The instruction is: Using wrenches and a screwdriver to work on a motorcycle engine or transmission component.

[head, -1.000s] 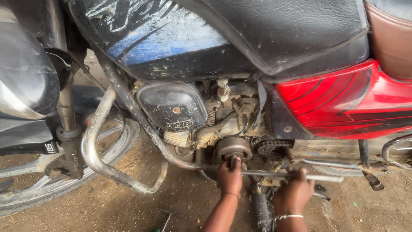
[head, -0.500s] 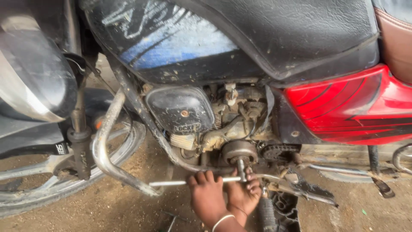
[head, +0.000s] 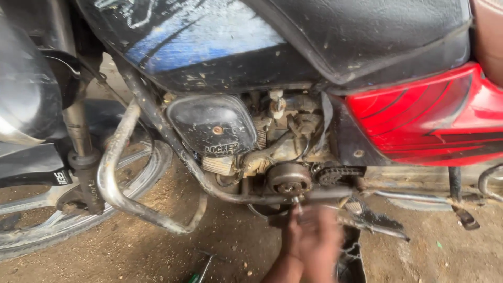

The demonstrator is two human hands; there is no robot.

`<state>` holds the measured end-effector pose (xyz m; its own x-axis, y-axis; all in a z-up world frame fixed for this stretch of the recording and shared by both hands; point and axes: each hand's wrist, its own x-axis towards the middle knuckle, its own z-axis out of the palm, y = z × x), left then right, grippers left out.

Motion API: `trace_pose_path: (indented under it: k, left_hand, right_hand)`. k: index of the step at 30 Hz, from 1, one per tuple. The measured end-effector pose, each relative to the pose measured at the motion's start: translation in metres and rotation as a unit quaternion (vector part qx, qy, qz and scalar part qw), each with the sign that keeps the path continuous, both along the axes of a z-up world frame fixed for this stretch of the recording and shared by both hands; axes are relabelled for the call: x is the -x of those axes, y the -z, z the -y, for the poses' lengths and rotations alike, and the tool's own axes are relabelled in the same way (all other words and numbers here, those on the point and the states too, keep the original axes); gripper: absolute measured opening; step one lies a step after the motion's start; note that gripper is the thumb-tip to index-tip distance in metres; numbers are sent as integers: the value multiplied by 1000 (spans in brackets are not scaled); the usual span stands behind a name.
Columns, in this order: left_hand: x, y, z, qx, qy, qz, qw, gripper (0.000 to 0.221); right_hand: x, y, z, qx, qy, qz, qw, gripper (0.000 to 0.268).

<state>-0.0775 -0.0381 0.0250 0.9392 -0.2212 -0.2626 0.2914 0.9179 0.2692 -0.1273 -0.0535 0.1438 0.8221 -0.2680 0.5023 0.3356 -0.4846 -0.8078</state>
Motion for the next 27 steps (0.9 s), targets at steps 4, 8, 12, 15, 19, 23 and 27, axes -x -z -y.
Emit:
trace_pose_path:
  k: [4,8,12,15,19,23,27]
  left_hand:
    - [-3,-50,-2,-200,-103,-57,973,11]
    - [-1,-65,-7,-320,-28,-57,945,16]
    - [-4,-56,-11,-329,-45,-89,939,16]
    - [-14,-45,-12,-320,-65,-84,941,16]
    - [-16,-45,-13,-360,-83,-68,927,18]
    - [-13,-64,-17,-383,-78,-67,918,22]
    - [-16,-65,-18,-398,-76,-65,912,22]
  right_hand:
    - [-3,-38,63,-417,54,14,907,3]
    - [-8,-46,73,-572,102,-92,808,11]
    - [-14,-35,69,-641,145,-152,738,16]
    - [-25,-1,83,-669,132,-158,714,21]
    - [-33,32,89,-695,89,-140,699,24]
    - [-34,43,89,-697,103,-131,698,24]
    - [-37,52,85,-720,81,-126,678,18]
